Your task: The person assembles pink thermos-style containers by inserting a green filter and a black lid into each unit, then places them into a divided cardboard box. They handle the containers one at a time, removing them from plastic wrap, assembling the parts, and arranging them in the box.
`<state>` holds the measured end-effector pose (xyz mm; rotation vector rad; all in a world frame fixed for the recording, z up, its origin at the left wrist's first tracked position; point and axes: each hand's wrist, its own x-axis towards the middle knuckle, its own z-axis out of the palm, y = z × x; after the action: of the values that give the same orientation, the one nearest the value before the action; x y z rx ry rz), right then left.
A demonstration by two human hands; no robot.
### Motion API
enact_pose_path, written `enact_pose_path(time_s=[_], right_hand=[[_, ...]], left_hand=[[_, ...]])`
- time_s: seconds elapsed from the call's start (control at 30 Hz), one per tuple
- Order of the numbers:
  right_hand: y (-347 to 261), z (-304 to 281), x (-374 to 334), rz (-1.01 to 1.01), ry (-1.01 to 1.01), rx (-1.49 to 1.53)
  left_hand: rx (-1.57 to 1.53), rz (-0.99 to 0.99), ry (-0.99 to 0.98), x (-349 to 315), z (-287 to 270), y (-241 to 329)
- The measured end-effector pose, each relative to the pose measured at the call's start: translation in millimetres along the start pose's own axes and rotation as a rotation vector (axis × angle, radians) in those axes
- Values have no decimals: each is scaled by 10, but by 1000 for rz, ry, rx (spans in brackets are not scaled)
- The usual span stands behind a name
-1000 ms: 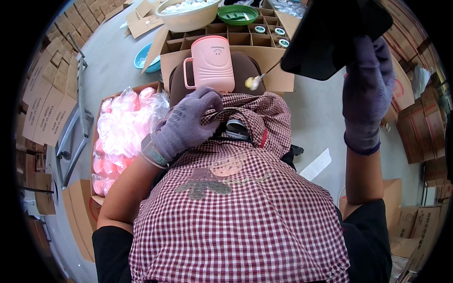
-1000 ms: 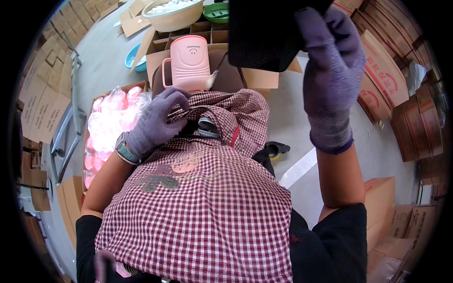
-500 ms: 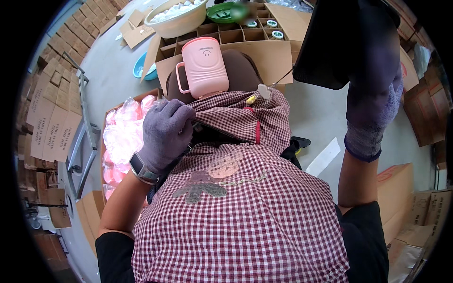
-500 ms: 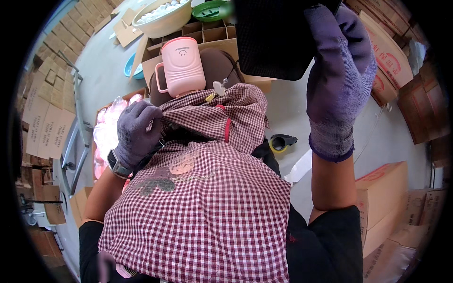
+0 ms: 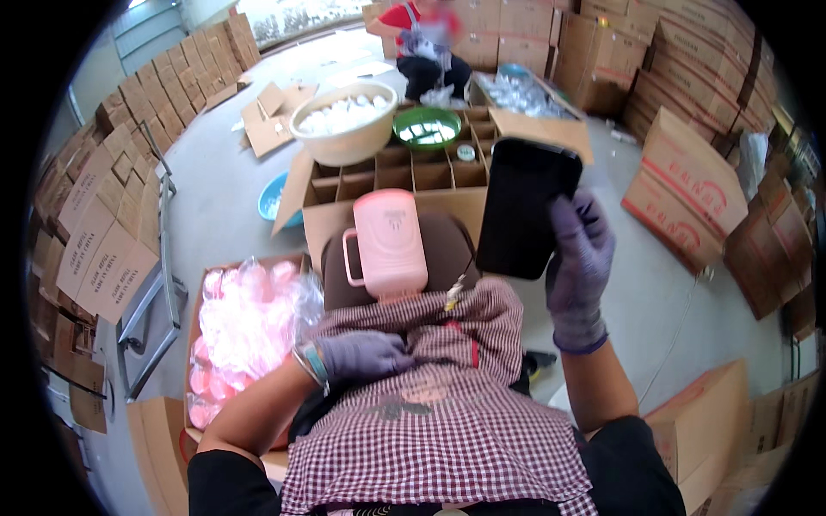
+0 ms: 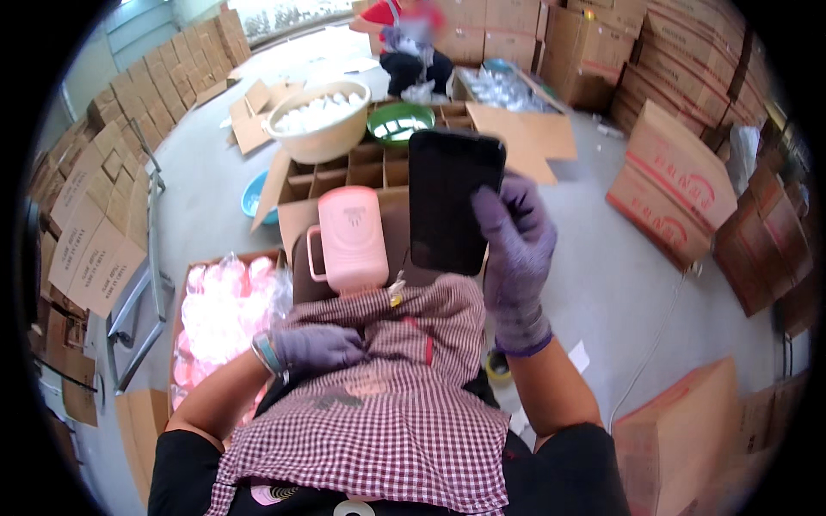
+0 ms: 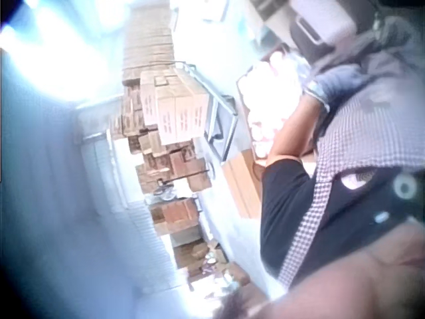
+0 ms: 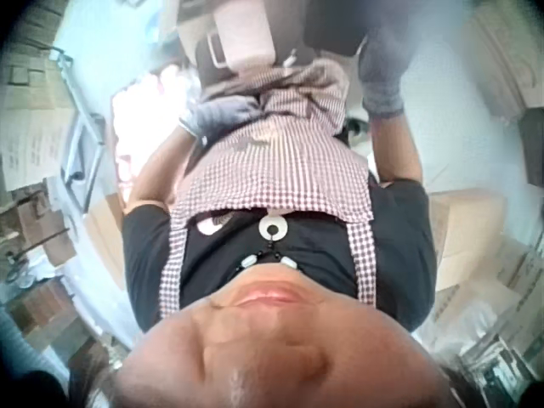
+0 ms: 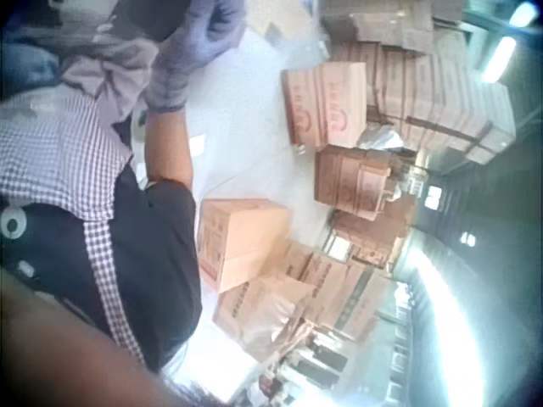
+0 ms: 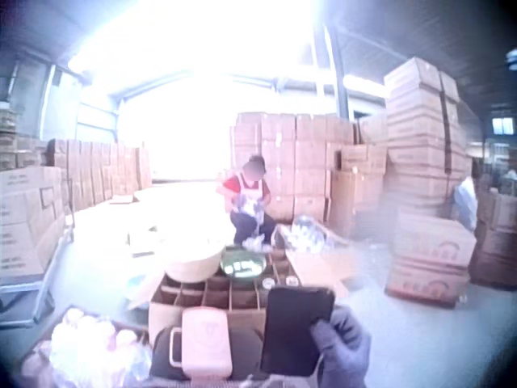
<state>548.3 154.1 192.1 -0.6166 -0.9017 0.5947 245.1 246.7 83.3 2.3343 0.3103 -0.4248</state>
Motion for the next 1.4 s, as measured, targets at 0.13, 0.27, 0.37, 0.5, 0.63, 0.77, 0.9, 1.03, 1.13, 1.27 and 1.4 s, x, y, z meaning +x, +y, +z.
enact_pose_path(time_s=[0.13,0.27,0.37,0.5,0.63,0.77,0.9,1.03,1.13,1.27,1.4], right_hand=[[273,113,368,77,10,-117],[675,215,846,291,11,-94],[1085,440,1385,573,41,36],[2430,615,2401,754,32,289],[3590,839,3340,634,22,391],[3568,1486,2901,898,-15,-16],[3236,1170,2138,810,-855,-296],[2876,723,1602,604,-1322,-404],[2441,642,1544,659,-1390,-325],[1779,695,1553,345,-1690,-541],[1103,1058,1364,-105,-1849,-492]], left_hand=[[447,-329,78,-6,-205,348],[256,-387,3,-24,-280,184],[65,-195,-107,-206,-486,-114],[-339,-47,214,-484,-800,-381],[-543,-152,613,-365,-1084,-593],[-503,-399,940,-314,-963,-777],[-433,-447,1126,-150,-732,-994],[-392,-425,1138,167,-641,-1172],[-756,-306,1091,376,-525,-1175],[-1455,-28,512,173,-756,-990],[-709,228,545,16,-1059,-768]])
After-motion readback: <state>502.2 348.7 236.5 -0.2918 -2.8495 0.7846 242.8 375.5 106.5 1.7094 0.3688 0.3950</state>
